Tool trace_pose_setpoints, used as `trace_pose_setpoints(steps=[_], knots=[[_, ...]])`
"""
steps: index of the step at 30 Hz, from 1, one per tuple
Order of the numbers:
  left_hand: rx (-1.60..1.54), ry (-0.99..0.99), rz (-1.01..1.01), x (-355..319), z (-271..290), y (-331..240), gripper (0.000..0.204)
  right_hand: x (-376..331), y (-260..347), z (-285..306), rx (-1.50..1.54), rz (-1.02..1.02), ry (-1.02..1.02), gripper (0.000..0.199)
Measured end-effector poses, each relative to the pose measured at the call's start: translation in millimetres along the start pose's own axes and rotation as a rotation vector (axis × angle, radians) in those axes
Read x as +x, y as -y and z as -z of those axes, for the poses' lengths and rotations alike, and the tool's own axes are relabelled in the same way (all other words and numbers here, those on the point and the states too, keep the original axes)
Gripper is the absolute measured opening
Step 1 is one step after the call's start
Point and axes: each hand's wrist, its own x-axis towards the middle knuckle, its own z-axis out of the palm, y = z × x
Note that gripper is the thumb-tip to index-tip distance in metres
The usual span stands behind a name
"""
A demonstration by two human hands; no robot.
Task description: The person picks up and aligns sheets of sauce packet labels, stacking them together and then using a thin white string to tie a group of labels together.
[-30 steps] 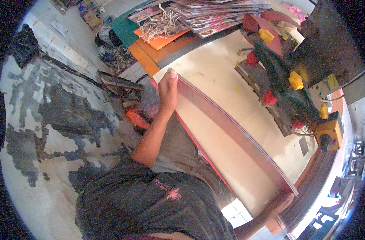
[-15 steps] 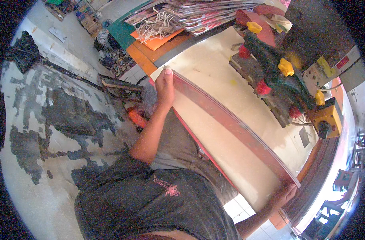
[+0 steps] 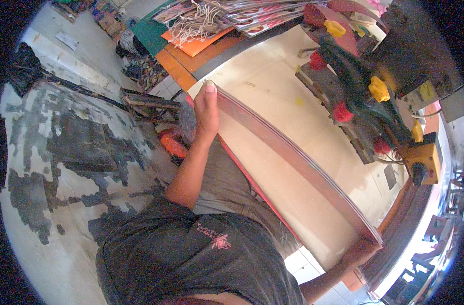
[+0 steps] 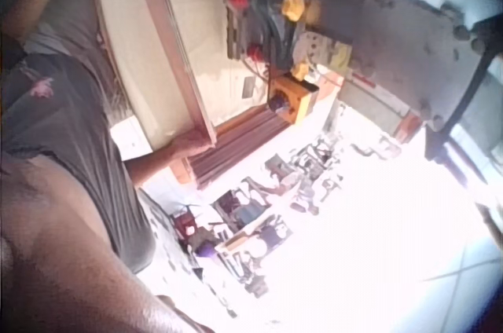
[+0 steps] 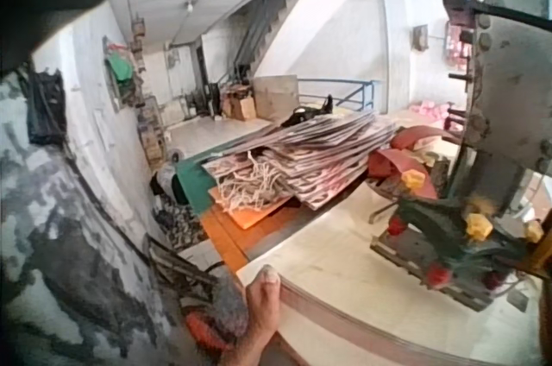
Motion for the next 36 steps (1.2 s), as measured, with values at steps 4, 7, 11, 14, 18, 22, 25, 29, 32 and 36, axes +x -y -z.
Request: trace_pose_setpoints(steps=[4, 7, 11, 14, 18, 22, 25, 29, 32, 36], knots=[[0.011, -0.019, -0.006, 1, -1, 2, 0.047, 0, 1, 7, 0.024, -0.01, 0.027, 0.069], [0.024, -0.022, 0.014, -1, 0, 4, 0.048, -5, 6, 4, 0.031, -0.032, 0.052, 0.069], [-0.002, -0.005, -0.006, 0, -1, 7, 0.048, -8, 5, 4, 0.082, -0.031, 0.053, 0.069], [-0.002, -0.036, -0.022, -1, 0, 11, 0.048, -3, 3, 7, 0.064, 0.026, 0.141, 0.069], [-0.023, -0.03, 0.002, -1, -3, 2, 0.048, -8, 14, -8, 0.097, 0.012, 0.157, 0.072], [-0.017, -0.014, 0.016, -1, -1, 6, 0.048, -11, 17, -15, 0.091, 0.005, 0.144, 0.076], [-0.025, -0.007, 0.011, -1, 1, 8, 0.048, -9, 12, -7, 0.096, 0.004, 0.117, 0.077], [-0.033, -0.006, 0.006, -1, 1, 9, 0.048, -8, 12, -9, 0.077, 0.019, 0.125, 0.077], [-0.038, -0.004, -0.001, -1, 0, 6, 0.048, -8, 13, -12, 0.058, 0.024, 0.122, 0.076], [-0.046, -0.007, -0.02, 0, -1, 7, 0.047, -6, 11, -7, 0.011, 0.048, 0.133, 0.077]])
